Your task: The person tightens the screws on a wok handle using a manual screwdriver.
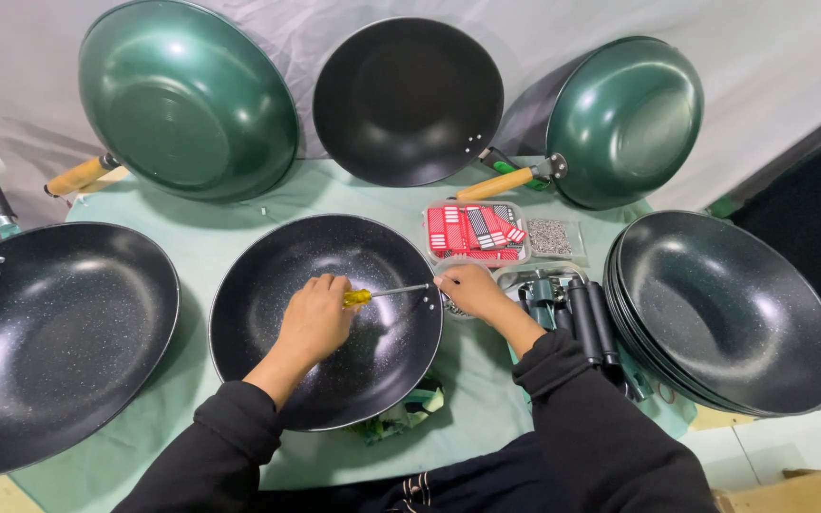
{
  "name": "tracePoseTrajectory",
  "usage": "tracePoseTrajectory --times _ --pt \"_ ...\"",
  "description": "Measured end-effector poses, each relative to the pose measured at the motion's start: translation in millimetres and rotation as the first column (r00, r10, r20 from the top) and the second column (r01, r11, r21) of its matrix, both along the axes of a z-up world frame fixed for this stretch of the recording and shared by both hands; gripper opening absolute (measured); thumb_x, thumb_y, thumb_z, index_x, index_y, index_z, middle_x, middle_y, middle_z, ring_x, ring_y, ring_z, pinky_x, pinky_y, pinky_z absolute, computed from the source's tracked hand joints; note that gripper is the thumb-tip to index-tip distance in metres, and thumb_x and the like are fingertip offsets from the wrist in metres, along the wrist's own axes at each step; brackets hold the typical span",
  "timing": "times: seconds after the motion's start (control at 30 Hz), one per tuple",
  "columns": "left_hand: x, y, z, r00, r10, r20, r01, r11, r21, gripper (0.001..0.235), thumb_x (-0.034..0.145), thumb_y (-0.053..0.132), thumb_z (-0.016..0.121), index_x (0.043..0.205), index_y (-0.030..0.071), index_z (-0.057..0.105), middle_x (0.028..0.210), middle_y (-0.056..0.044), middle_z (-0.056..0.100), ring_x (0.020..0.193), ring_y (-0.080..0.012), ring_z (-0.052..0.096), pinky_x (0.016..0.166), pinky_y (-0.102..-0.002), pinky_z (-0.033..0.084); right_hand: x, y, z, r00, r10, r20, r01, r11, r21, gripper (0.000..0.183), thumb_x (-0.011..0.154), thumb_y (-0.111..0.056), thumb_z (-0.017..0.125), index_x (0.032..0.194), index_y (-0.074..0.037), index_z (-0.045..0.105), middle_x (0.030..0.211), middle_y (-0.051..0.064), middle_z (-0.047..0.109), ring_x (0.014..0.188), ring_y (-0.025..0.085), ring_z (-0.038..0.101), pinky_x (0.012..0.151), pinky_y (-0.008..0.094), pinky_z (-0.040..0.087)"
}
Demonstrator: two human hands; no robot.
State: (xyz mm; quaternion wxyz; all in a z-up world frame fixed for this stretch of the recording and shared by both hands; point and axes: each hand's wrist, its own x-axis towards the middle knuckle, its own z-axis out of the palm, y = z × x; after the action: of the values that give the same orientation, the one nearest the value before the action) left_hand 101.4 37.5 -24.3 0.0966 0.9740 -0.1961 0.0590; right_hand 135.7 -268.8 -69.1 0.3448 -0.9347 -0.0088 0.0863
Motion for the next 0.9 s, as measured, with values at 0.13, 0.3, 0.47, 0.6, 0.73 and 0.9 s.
tracePoseTrajectory --times 0.13,0.3,0.47,0.6,0.73,0.9 --pt "-6 0 6 1.0 0.015 0.011 -0.014 1.0 -0.022 0.038 0.089 0.034 0.074 0.115 0.008 0.068 0.102 -0.012 0.069 0.103 -0.0308 0.07 0.083 -0.039 0.057 -3 2 6 1.0 0.001 -0.007 -0.001 1.0 0.013 0.028 0.093 -0.033 0.063 0.087 -0.011 0.078 0.093 0.016 0.076 0.103 0.039 0.069 0.089 0.047 0.053" --pt "-10 0 8 0.998 0.014 0.061 -0.011 0.999 -0.047 0.03 0.087 0.032 0.077 0.105 0.008 0.072 0.098 -0.011 0.068 0.101 -0.0289 0.066 0.085 -0.036 0.054 -3 4 7 0.999 -0.019 -0.026 0.019 1.0 0.011 0.027 0.095 -0.032 0.061 0.085 -0.011 0.077 0.09 0.014 0.076 0.099 0.036 0.07 0.088 0.045 0.054" --pt "-9 -1 -1 0.994 0.043 0.101 -0.043 0.999 -0.003 0.035 0.082 0.03 0.081 0.109 0.013 0.068 0.102 -0.008 0.068 0.103 -0.0285 0.067 0.083 -0.039 0.055 -4 4 9 1.0 -0.017 -0.022 0.017 1.0 -0.002 0.028 0.095 -0.034 0.062 0.086 -0.012 0.078 0.092 0.013 0.076 0.101 0.037 0.07 0.088 0.046 0.054" --pt "-6 -1 3 0.999 0.036 -0.021 -0.036 0.999 -0.016 0.034 0.087 0.033 0.077 0.111 0.014 0.064 0.104 -0.01 0.071 0.105 -0.0299 0.072 0.082 -0.04 0.06 -2 1 3 1.0 -0.009 -0.008 0.009 1.0 -0.013 0.028 0.094 -0.035 0.062 0.086 -0.014 0.079 0.094 0.013 0.076 0.103 0.038 0.069 0.089 0.047 0.053" --pt "-3 3 -3 0.994 0.028 -0.105 -0.032 0.999 -0.04 0.036 0.091 0.039 0.073 0.113 0.012 0.066 0.104 -0.012 0.07 0.107 -0.0321 0.072 0.085 -0.041 0.059 0 0 -1 1.0 -0.006 -0.005 0.006 0.999 -0.034 0.028 0.093 -0.035 0.062 0.085 -0.014 0.078 0.092 0.014 0.076 0.104 0.038 0.069 0.089 0.047 0.053" --pt "-1 6 -24 0.999 0.032 -0.001 -0.032 0.999 -0.023 0.034 0.088 0.037 0.075 0.106 0.008 0.071 0.097 -0.013 0.069 0.099 -0.0341 0.071 0.082 -0.041 0.06 2 -1 -6 0.999 -0.023 -0.024 0.023 0.999 -0.026 0.026 0.093 -0.036 0.063 0.088 -0.016 0.079 0.095 0.012 0.077 0.105 0.037 0.069 0.09 0.046 0.053"
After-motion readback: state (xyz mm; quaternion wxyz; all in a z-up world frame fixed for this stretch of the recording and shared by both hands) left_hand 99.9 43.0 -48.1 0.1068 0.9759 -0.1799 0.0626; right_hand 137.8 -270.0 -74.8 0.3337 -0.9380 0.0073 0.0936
